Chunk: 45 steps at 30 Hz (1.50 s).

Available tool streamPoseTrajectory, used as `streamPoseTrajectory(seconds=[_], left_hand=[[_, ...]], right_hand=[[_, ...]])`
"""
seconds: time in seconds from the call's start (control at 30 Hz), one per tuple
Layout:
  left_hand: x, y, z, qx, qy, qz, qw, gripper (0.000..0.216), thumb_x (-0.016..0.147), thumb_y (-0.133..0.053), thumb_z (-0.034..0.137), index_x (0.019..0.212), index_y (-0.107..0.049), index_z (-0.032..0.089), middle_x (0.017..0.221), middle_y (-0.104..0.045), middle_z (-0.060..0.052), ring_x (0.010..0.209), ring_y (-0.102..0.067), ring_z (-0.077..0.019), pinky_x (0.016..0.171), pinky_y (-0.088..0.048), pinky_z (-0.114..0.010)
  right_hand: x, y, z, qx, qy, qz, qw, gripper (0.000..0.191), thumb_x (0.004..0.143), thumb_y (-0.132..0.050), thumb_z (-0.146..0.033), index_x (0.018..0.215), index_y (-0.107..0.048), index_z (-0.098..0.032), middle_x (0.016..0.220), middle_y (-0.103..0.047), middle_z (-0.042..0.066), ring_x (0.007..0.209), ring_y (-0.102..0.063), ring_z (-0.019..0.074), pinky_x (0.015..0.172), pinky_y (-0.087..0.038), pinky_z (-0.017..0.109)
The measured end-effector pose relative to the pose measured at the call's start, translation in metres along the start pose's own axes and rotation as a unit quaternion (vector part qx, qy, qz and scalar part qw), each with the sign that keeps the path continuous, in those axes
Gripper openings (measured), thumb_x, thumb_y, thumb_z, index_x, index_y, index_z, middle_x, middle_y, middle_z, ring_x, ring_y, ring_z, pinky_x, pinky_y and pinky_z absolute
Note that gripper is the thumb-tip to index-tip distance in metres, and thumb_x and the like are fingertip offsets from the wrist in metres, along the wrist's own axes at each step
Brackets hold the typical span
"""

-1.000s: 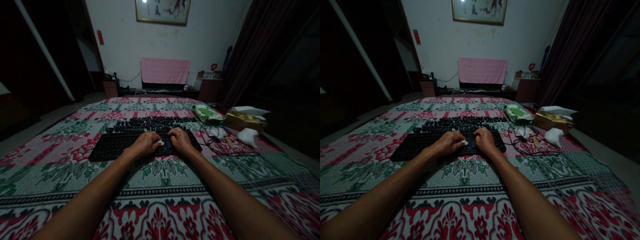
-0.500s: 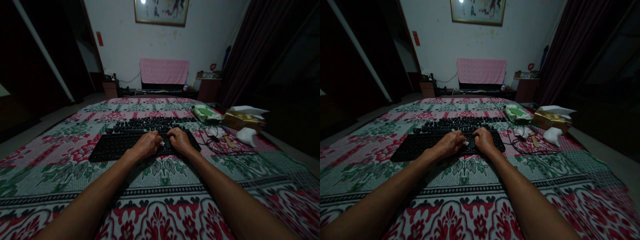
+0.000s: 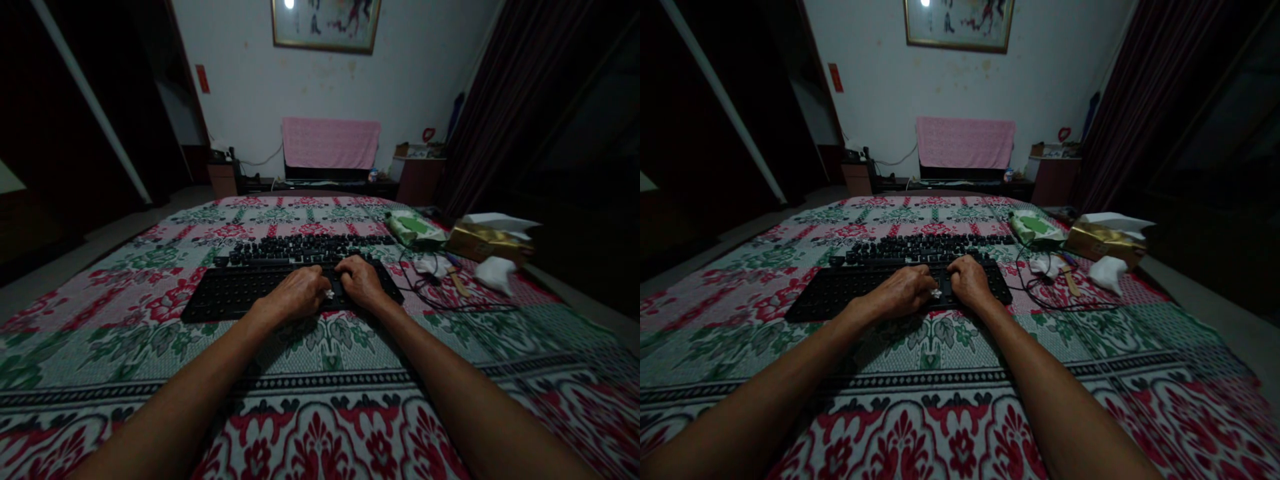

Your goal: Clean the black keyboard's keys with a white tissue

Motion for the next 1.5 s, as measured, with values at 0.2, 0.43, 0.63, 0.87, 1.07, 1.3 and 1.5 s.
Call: streamPoseTrajectory(seconds=[0.2,0.43,0.63,0.87,1.07,1.3,1.5], left_hand=[[0.003,-0.012,0.009,0.03,-0.008,-0.005,1.0,0.019,0.082,-0.046,0.02,0.09,-0.063,0.018,0.088,-0.05,-0.006,0.077,-0.049,-0.0159,0.063,-0.04,-0.025],[0.001,-0.008,0.019,0.058,-0.056,-0.016,0.997,0.018,0.083,-0.046,0.019,0.085,-0.063,0.017,0.088,-0.051,-0.006,0.079,-0.049,-0.0163,0.064,-0.04,-0.025],[0.0,-0.006,0.023,0.057,-0.064,-0.017,0.996,0.018,0.083,-0.045,0.019,0.083,-0.064,0.016,0.087,-0.052,-0.005,0.079,-0.049,-0.0157,0.065,-0.04,-0.024],[-0.005,0.005,-0.014,0.044,0.032,0.007,0.998,0.024,0.08,-0.043,0.012,0.085,-0.065,0.018,0.082,-0.051,-0.006,0.07,-0.052,-0.0159,0.061,-0.04,-0.026],[-0.004,0.005,-0.002,-0.034,-0.008,0.025,0.999,0.03,0.077,-0.043,0.012,0.096,-0.065,0.021,0.085,-0.059,-0.006,0.076,-0.056,-0.0162,0.066,-0.041,-0.025],[-0.009,0.009,-0.027,-0.062,0.033,0.01,0.997,0.023,0.075,-0.048,0.014,0.087,-0.067,0.019,0.081,-0.067,-0.004,0.075,-0.059,-0.0153,0.068,-0.041,-0.023],[-0.006,0.001,-0.018,-0.078,0.015,0.014,0.997,0.022,0.076,-0.049,0.016,0.088,-0.067,0.019,0.083,-0.067,-0.004,0.075,-0.059,-0.0152,0.067,-0.041,-0.023]], right_hand=[[0.001,0.0,0.0,0.007,0.001,0.0,1.0,0.027,0.069,-0.045,-0.005,0.081,-0.067,-0.016,0.09,-0.063,0.006,0.088,-0.056,0.0163,0.083,-0.044,0.027],[0.0,0.0,-0.001,-0.002,0.001,-0.003,1.0,0.026,0.07,-0.046,-0.005,0.08,-0.067,-0.016,0.089,-0.063,0.006,0.088,-0.056,0.0158,0.083,-0.043,0.026],[0.001,-0.001,0.0,-0.003,-0.005,-0.004,1.0,0.026,0.07,-0.045,-0.005,0.08,-0.067,-0.016,0.088,-0.063,0.006,0.087,-0.056,0.0158,0.082,-0.043,0.026],[0.0,0.0,-0.001,0.008,0.009,0.005,1.0,0.027,0.07,-0.046,-0.005,0.081,-0.067,-0.017,0.089,-0.062,0.006,0.087,-0.056,0.0159,0.082,-0.043,0.027],[0.0,0.001,-0.003,-0.003,0.007,0.001,1.0,0.027,0.07,-0.045,-0.004,0.081,-0.066,-0.015,0.09,-0.063,0.007,0.089,-0.056,0.0168,0.084,-0.043,0.027],[-0.001,0.001,-0.005,-0.003,0.012,-0.001,1.0,0.026,0.07,-0.045,-0.005,0.081,-0.066,-0.015,0.089,-0.062,0.006,0.088,-0.056,0.0163,0.084,-0.043,0.027],[0.0,0.0,-0.004,-0.007,0.016,0.001,1.0,0.027,0.07,-0.044,-0.004,0.081,-0.066,-0.014,0.09,-0.063,0.007,0.09,-0.056,0.0169,0.085,-0.042,0.027]])
Point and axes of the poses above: each hand's wrist, its own x-axis towards the middle knuckle, its own y-axis out of the back of the hand, z = x × y, the point moved 9 cm from there along x, towards the middle knuckle
